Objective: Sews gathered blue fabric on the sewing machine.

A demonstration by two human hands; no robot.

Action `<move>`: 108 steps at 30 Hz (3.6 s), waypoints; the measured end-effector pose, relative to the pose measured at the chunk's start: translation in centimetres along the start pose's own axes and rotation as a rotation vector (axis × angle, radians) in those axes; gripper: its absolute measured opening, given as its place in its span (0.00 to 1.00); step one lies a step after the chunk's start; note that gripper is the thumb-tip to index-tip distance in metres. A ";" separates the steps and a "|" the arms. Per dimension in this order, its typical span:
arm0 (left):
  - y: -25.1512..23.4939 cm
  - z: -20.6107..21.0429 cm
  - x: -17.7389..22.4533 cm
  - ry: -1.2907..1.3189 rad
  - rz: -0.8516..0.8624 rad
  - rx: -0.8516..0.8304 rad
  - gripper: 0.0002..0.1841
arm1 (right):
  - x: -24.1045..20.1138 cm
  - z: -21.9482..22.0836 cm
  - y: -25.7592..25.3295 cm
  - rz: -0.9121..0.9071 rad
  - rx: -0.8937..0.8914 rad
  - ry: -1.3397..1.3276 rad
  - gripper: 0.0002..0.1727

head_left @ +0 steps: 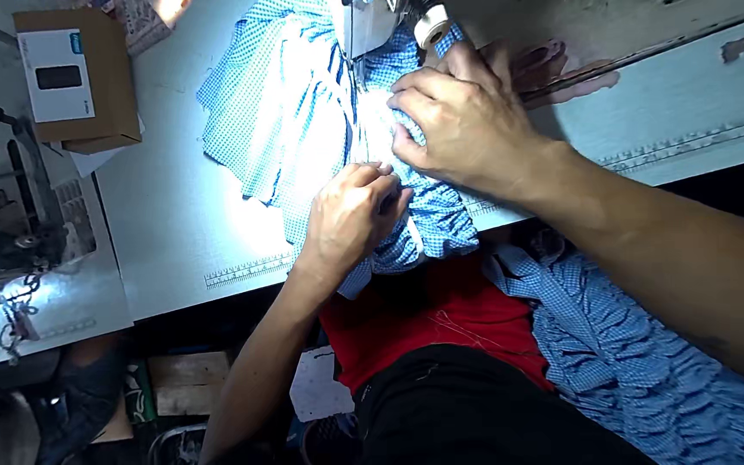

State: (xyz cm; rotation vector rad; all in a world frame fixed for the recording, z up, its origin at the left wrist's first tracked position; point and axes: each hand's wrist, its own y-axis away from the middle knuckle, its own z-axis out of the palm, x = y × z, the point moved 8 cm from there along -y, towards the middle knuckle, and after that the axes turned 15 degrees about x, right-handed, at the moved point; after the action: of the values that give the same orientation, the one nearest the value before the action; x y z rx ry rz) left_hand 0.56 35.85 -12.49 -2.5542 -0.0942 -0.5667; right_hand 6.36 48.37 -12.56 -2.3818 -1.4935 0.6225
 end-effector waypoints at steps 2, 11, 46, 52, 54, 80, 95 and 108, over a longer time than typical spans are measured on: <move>0.1 -0.1 0.0 0.010 -0.008 -0.017 0.10 | -0.1 -0.1 0.1 -0.001 -0.021 -0.012 0.23; -0.4 0.1 -0.2 -0.008 0.003 0.036 0.14 | -0.2 -0.2 0.0 0.021 -0.017 0.015 0.20; -0.9 0.1 -0.3 -0.044 -0.007 0.015 0.15 | 0.4 0.0 0.0 0.024 0.045 -0.003 0.19; -0.5 0.1 -0.1 -0.047 -0.035 0.003 0.12 | 0.5 0.1 -0.1 0.030 0.040 -0.002 0.22; -0.5 0.1 -0.1 -0.043 -0.042 -0.003 0.10 | 0.3 0.0 -0.1 0.035 0.031 -0.011 0.22; -0.6 1.0 -0.5 -0.043 -0.009 0.008 0.13 | 0.4 -0.2 -2.4 0.229 0.321 0.165 0.09; -5.1 -6.3 -7.7 -0.082 -0.035 0.044 0.22 | 2.9 -8.4 6.8 0.357 0.604 -0.283 0.12; -2.0 1.0 -1.1 -0.091 -0.102 0.058 0.31 | 35.4 -15.0 14.9 1.019 0.748 0.073 0.30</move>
State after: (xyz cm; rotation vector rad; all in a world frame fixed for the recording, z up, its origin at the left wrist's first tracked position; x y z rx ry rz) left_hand -0.42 38.13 -12.78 -2.5293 -0.2704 -0.4780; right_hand 38.80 73.75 -13.67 -2.2942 0.1466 1.0230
